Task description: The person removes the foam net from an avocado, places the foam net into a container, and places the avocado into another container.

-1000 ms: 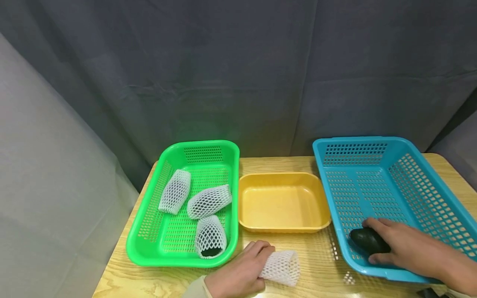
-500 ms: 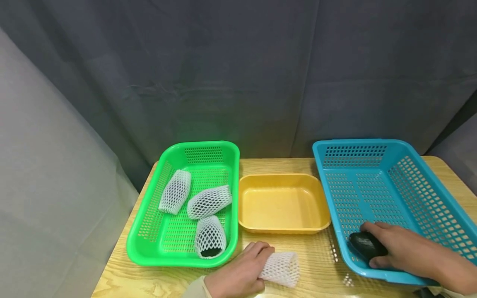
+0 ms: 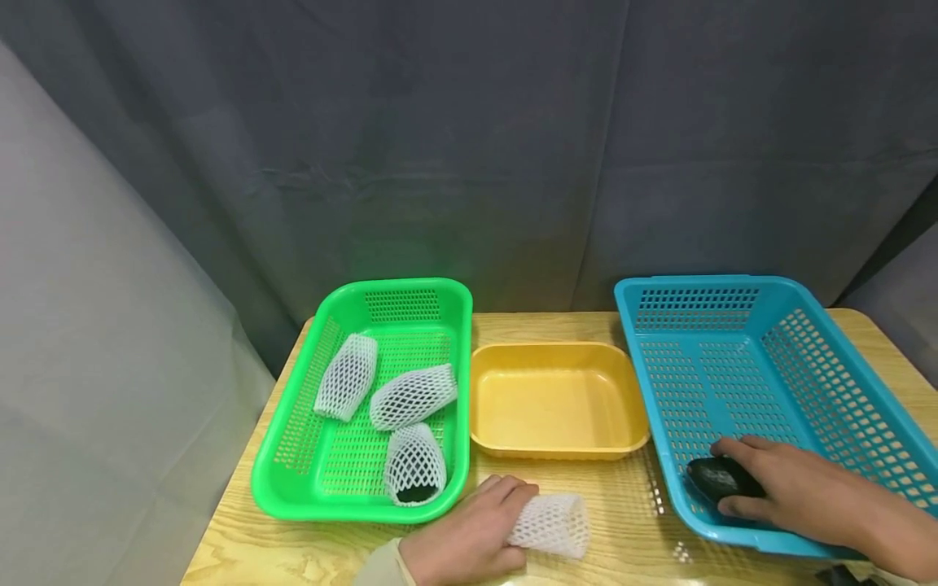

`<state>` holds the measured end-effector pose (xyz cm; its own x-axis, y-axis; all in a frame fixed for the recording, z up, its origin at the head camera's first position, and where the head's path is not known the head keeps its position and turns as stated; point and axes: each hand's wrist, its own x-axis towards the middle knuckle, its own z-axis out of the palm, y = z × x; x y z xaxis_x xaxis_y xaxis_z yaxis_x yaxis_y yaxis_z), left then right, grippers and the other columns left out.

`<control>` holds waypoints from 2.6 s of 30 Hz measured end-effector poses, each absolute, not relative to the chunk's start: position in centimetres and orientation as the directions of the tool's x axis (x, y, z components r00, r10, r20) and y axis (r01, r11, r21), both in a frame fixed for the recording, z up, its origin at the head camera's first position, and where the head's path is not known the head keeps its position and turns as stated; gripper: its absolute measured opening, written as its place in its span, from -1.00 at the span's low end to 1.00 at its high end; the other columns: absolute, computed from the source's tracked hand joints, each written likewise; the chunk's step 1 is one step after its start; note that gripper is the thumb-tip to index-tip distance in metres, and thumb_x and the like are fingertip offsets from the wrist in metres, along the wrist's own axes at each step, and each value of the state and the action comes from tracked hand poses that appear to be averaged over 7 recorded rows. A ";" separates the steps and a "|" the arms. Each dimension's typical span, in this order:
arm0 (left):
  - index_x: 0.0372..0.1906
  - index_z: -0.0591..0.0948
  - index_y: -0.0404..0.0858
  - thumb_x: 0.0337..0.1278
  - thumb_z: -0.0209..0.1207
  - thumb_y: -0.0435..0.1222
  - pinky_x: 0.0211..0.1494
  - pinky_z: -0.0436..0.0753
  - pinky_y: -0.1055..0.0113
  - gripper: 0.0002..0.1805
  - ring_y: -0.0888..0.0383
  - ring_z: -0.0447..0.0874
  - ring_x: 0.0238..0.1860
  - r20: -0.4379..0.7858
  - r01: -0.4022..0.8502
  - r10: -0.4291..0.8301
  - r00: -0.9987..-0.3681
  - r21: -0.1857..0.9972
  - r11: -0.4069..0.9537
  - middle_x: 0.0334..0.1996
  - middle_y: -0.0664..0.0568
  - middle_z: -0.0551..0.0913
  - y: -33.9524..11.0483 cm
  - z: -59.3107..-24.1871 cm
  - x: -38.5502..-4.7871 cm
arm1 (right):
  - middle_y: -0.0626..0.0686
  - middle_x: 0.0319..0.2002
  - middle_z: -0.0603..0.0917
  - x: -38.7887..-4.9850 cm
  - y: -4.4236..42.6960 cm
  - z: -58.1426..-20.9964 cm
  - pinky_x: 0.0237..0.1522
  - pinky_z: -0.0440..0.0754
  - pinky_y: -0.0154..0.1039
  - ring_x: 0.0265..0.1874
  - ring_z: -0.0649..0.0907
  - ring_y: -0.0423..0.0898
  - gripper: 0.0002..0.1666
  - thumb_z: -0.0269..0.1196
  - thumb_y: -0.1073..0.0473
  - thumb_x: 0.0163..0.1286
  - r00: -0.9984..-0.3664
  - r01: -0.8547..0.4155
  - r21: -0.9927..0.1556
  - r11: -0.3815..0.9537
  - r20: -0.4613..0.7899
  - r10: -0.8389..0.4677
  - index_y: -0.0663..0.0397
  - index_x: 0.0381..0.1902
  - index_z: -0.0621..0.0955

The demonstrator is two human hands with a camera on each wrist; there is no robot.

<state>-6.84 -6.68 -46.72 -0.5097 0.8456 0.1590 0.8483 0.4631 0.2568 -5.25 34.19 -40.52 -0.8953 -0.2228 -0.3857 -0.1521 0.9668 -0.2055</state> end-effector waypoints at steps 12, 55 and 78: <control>0.34 0.48 -0.26 0.09 0.36 -0.15 0.20 0.65 0.45 -0.31 0.28 0.67 0.07 0.136 0.841 0.843 -0.520 0.252 0.478 0.09 0.08 0.69 -6.8 -45.9 -6.7 | 0.30 0.15 0.66 -4.7 33.3 -38.9 -0.15 0.70 0.18 0.00 0.72 0.25 -0.22 0.43 -0.24 0.25 -0.920 -0.200 -0.182 0.963 -0.303 -0.249 0.12 0.25 0.57; 0.32 0.46 -0.30 0.19 0.40 -0.30 0.01 0.73 0.52 -0.38 0.26 0.78 -0.07 0.188 0.888 0.868 -0.460 0.123 0.444 -0.02 0.09 0.76 -4.5 -37.2 -8.5 | -0.04 0.28 0.63 -3.0 21.9 -33.8 -0.01 0.75 0.01 0.07 0.72 -0.05 -0.23 0.13 -0.38 0.49 -0.691 -0.648 0.017 0.761 0.405 -0.598 -0.02 0.42 0.48; 0.06 0.58 -0.25 0.33 0.28 -0.34 -0.41 0.63 0.55 -0.74 0.23 0.73 -0.40 0.144 0.838 0.828 -0.541 0.006 0.546 -0.30 0.10 0.75 -3.7 -35.1 -12.9 | 0.14 0.21 0.68 -4.6 19.3 -33.0 0.14 0.69 0.11 0.14 0.69 0.10 0.12 0.37 -0.47 0.19 -0.728 -0.594 0.110 0.797 0.350 -0.590 0.29 0.39 0.47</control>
